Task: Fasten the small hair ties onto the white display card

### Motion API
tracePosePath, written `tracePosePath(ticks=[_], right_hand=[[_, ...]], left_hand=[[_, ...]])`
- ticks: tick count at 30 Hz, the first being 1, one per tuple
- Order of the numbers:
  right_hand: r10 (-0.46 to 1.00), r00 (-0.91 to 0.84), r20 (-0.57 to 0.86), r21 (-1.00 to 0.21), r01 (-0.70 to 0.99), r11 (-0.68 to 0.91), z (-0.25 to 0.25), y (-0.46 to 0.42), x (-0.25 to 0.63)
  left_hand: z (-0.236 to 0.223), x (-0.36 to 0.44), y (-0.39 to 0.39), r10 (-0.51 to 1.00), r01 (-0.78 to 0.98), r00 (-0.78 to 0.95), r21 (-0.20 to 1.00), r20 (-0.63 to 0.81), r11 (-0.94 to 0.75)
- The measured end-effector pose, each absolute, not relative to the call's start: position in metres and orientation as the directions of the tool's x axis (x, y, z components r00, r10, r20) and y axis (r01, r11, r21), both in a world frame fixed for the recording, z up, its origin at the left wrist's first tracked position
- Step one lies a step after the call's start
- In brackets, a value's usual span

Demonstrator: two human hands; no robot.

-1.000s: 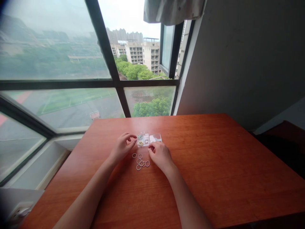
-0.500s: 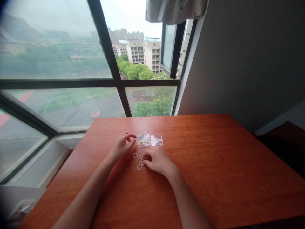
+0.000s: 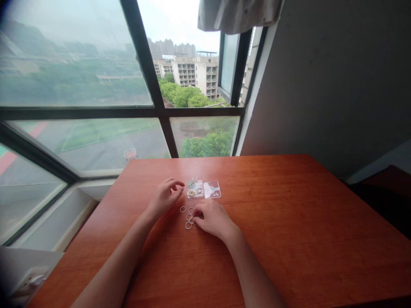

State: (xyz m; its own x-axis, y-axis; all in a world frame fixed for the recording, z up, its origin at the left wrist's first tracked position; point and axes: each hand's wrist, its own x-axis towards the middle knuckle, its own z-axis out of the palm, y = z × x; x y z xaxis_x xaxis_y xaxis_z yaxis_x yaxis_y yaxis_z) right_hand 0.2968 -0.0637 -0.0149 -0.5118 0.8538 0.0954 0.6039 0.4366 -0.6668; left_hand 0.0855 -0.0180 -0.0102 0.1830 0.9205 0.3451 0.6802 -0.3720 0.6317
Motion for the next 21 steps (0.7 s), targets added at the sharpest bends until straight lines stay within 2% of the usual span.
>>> tracePosePath(ticks=[8,13,21], right_hand=[[0.858,-0.502,0.112,-0.634,0.628,0.451,-0.016,-0.065,0.293],[0.866,-0.477,0.153,-0.657,0.606,0.45,-0.015,-0.064,0.291],[0.962,-0.138,0.234,-0.677,0.688,0.263,-0.012,-0.057,0.295]], left_hand=[[-0.011,0.089,-0.019,0.92,0.684,0.198,0.624,0.338,-0.377],[-0.008,0.09,-0.02,0.921,0.672,0.192,0.639,0.338,-0.375],[-0.003,0.107,-0.028,0.899,0.577,0.292,0.69,0.325,-0.437]])
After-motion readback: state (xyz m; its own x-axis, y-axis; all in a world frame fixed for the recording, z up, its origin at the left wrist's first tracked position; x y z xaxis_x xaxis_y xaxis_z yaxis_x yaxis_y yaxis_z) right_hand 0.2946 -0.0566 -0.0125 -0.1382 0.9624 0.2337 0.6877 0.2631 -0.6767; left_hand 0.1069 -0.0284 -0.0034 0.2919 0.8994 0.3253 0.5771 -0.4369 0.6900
